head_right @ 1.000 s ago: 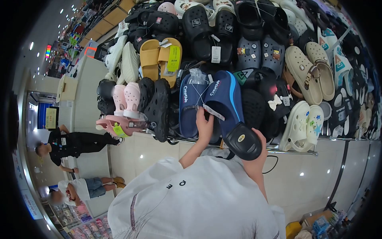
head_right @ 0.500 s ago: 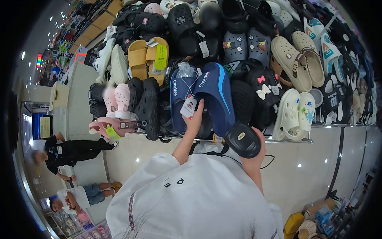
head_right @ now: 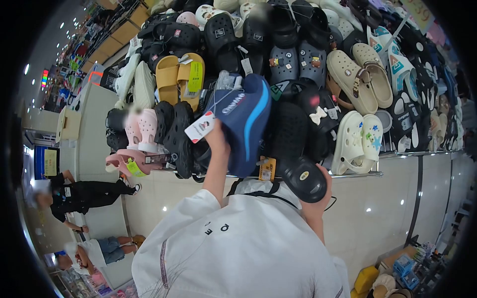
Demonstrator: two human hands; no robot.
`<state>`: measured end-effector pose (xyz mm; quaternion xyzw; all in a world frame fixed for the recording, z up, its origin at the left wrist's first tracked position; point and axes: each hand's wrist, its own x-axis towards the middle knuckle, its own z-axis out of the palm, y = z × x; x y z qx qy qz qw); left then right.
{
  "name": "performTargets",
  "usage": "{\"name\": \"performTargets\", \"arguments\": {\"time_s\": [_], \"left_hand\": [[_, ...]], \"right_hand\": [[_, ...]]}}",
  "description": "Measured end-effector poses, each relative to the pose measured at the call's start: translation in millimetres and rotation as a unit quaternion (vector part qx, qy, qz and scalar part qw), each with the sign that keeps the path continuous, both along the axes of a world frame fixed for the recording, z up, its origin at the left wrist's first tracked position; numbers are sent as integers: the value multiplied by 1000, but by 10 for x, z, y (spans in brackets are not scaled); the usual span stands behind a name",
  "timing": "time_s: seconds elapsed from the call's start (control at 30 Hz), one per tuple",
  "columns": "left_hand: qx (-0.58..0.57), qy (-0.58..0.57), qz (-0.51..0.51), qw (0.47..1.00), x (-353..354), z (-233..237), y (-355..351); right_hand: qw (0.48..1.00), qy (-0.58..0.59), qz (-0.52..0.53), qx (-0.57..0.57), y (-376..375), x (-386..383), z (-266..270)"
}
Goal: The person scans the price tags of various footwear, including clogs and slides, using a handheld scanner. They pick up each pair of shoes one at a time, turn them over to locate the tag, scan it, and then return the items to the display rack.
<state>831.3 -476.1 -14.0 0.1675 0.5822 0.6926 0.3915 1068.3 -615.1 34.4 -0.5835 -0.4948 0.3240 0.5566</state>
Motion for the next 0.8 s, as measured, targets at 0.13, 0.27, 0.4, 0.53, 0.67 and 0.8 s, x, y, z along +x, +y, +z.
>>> {"name": "performTargets", "arguments": {"time_s": [0.13,0.27,0.4,0.53,0.67,0.8], "left_hand": [[17,-175,-145,974,-134,383,-105],[35,-158,-139,977,33,343,-1152],[50,-143,-130,980,10,360,-1427],[63,-127,-126,982,-67,394,-1439],[70,-114,-122,984,-163,429,-1410],[86,-97,-127,983,-233,480,-1192]], "right_hand": [[999,35,-31,-4,1,66,25],[999,-4,-35,2,26,98,21],[1000,-5,-22,-10,42,73,54],[999,31,-8,-26,59,16,32],[999,49,2,-17,61,10,-45],[999,29,8,-36,102,14,-72]]}}
